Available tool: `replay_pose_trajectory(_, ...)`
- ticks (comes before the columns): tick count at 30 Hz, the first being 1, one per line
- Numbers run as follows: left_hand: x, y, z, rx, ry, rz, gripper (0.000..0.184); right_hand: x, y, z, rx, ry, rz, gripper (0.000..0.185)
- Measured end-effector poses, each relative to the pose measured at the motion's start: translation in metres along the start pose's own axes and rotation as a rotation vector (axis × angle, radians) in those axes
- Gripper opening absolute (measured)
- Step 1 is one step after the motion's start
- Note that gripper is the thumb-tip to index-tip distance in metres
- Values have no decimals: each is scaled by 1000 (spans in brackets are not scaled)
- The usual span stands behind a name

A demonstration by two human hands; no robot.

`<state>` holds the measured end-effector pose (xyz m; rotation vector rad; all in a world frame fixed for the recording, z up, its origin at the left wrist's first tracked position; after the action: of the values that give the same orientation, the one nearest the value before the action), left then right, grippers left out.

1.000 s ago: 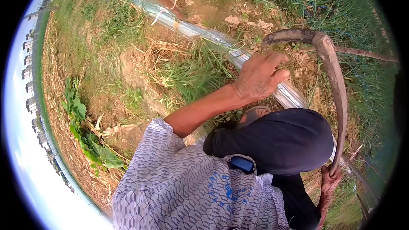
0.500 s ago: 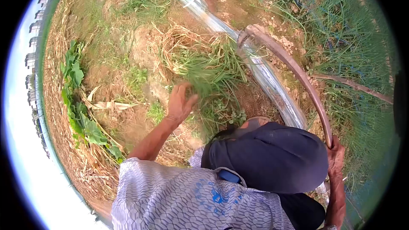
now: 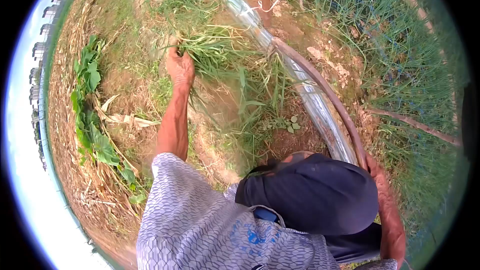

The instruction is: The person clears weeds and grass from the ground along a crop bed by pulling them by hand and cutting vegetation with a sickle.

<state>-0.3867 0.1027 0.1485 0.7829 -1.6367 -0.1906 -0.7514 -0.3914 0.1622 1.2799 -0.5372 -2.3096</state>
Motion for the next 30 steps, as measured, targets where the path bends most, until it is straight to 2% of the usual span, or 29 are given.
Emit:
replay_pose_trajectory(1, -4, 2, -2, 7, 1, -1, 42, -2, -1, 0, 4, -5, 7, 49)
replay_pose_trajectory(2, -3, -5, -3, -97, -103, 51, 41, -7, -2, -1, 8, -5, 15, 50)
replay_pose_trajectory(4, -57, -30, 5, -258, 28, 80, 43, -22, 1, -10, 15, -13, 73, 51)
replay_pose_trajectory(5, -129, -50, 11, -394, 167, 177, 47, -34, 2, -17, 19, -15, 115, 51)
replay_pose_trajectory(6, -118, -50, 36, -423, 289, -50, 53, -47, 3, -25, 4, -43, 201, 52)
replay_pose_trajectory(7, -127, -54, 60, -296, 319, -492, 58, -72, 7, -46, 40, -7, 231, 52)
replay_pose_trajectory(8, -126, -60, 71, -305, 265, -470, 62, -94, 6, -59, 57, 41, 247, 52)
replay_pose_trajectory(9, -129, -71, 78, -308, 169, -606, 66, -113, 6, -73, 72, 92, 261, 52)
replay_pose_trajectory(10, -140, -79, 87, -246, 92, -659, 68, -122, 3, -92, 37, 47, 332, 52)
replay_pose_trajectory(15, -123, -71, 85, -228, 45, -642, 67, -230, -36, -189, -26, 93, 291, 50)
replay_pose_trajectory(17, -119, -66, 83, -213, 41, -614, 67, -271, -59, -233, 22, 309, 156, 49)
replay_pose_trajectory(20, -119, -63, 79, -216, 69, -560, 64, -331, -101, -293, -4, 390, 199, 47)
replay_pose_trajectory(22, -121, -63, 78, -221, 76, -527, 61, -362, -130, -340, 29, 352, 419, 42)
replay_pose_trajectory(24, -124, -63, 79, -186, 64, -509, 60, -387, -168, -396, -95, 369, 172, 37)
replay_pose_trajectory(26, -124, -61, 78, -158, 49, -492, 57, -440, -189, -417, -136, 203, -22, 34)
replay_pose_trajectory(29, -127, -61, 77, -155, 59, -462, 57, -476, -217, -478, -101, 296, -174, 33)
replay_pose_trajectory(30, -125, -60, 77, -148, 63, -461, 56, -493, -213, -486, -8, 445, -231, 31)
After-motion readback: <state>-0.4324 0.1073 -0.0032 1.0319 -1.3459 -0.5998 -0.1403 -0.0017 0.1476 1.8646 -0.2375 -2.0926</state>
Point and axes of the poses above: each hand's wrist, its own z-axis away from the middle knuckle, its own y-axis out of the back of the hand, x = y × z, the point moved 8 cm from there along -z, towards the middle knuckle, and after that the axes turned 2 degrees about y, right-handed, at the moved point
